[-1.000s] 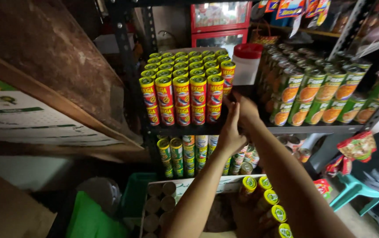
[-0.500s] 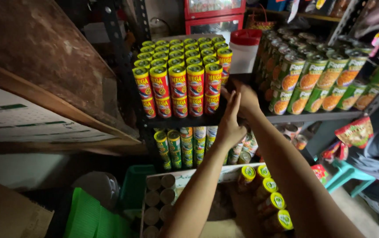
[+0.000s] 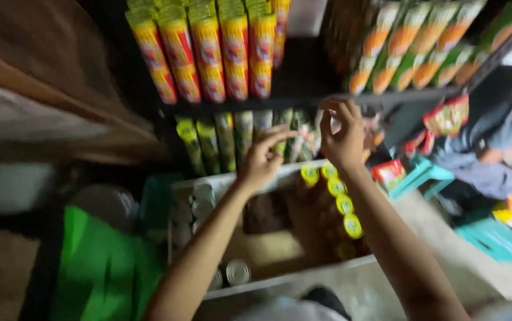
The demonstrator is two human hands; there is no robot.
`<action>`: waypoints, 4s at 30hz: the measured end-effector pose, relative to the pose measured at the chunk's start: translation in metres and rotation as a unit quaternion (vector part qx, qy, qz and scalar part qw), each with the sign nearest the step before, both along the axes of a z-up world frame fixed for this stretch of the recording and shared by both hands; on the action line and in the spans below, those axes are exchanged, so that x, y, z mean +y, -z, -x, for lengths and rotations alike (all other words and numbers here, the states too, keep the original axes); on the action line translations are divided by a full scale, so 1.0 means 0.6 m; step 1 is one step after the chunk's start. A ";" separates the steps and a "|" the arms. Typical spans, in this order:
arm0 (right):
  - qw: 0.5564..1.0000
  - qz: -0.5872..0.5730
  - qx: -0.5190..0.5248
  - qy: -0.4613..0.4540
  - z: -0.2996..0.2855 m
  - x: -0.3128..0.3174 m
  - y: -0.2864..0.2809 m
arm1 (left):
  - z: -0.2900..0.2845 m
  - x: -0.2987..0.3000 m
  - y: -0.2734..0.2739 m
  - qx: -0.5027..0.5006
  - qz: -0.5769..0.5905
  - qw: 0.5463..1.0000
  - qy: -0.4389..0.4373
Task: Wiping canned goods with a cloth and placing them onto shelves.
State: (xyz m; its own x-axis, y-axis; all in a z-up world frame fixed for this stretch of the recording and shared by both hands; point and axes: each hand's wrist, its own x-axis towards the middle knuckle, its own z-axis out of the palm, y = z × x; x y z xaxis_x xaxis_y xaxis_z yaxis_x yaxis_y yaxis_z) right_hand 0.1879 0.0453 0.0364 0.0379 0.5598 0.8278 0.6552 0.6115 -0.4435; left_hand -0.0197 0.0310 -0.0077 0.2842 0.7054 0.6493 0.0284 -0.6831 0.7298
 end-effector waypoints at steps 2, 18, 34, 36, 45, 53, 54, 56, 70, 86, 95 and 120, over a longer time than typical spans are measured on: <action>0.998 0.056 -0.038 0.009 -0.027 -0.033 0.038 | 0.012 -0.019 0.043 0.007 0.104 0.995 0.008; 0.949 0.182 -0.236 0.105 -0.002 -0.060 0.245 | 0.047 -0.078 0.161 0.134 0.124 0.964 -0.192; 0.900 0.416 0.033 -0.127 0.088 -0.090 0.325 | 0.031 -0.097 0.144 0.081 0.123 0.975 -0.167; 0.858 0.476 -0.169 -0.093 0.065 -0.083 0.402 | 0.031 -0.098 0.143 0.055 0.178 0.971 -0.151; 0.890 0.406 -0.165 -0.126 0.066 -0.069 0.453 | 0.028 -0.087 0.164 0.083 0.126 0.978 -0.143; 0.838 0.515 -0.041 -0.174 0.076 -0.085 0.420 | 0.020 -0.097 0.150 -0.051 0.255 0.963 -0.072; 0.837 0.518 -0.040 -0.175 0.082 -0.083 0.404 | 0.022 -0.089 0.165 -0.051 0.258 0.962 -0.073; 0.836 0.518 -0.051 -0.175 0.094 -0.070 0.369 | 0.027 -0.065 0.192 -0.063 0.296 0.949 -0.090; 0.958 0.168 0.217 -0.078 -0.007 -0.016 0.420 | 0.027 -0.015 0.275 -0.275 0.412 0.868 -0.030; 0.971 0.059 -0.065 -0.222 0.108 -0.104 0.220 | 0.019 -0.006 0.357 -0.330 0.557 0.757 0.088; 0.965 0.113 -0.050 -0.232 0.102 -0.107 0.235 | 0.031 -0.009 0.321 -0.388 0.517 0.750 0.140; 0.950 0.035 -0.096 -0.295 0.121 -0.118 0.246 | 0.043 -0.023 0.240 -0.437 0.560 0.680 0.181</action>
State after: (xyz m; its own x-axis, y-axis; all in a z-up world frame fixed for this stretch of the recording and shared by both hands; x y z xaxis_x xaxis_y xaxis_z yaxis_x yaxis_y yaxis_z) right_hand 0.1151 -0.0257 -0.1115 -0.4484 0.4905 0.7473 0.2807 0.8710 -0.4032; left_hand -0.0457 0.0173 -0.1518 0.4224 0.8827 -0.2059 -0.7724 0.4694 0.4278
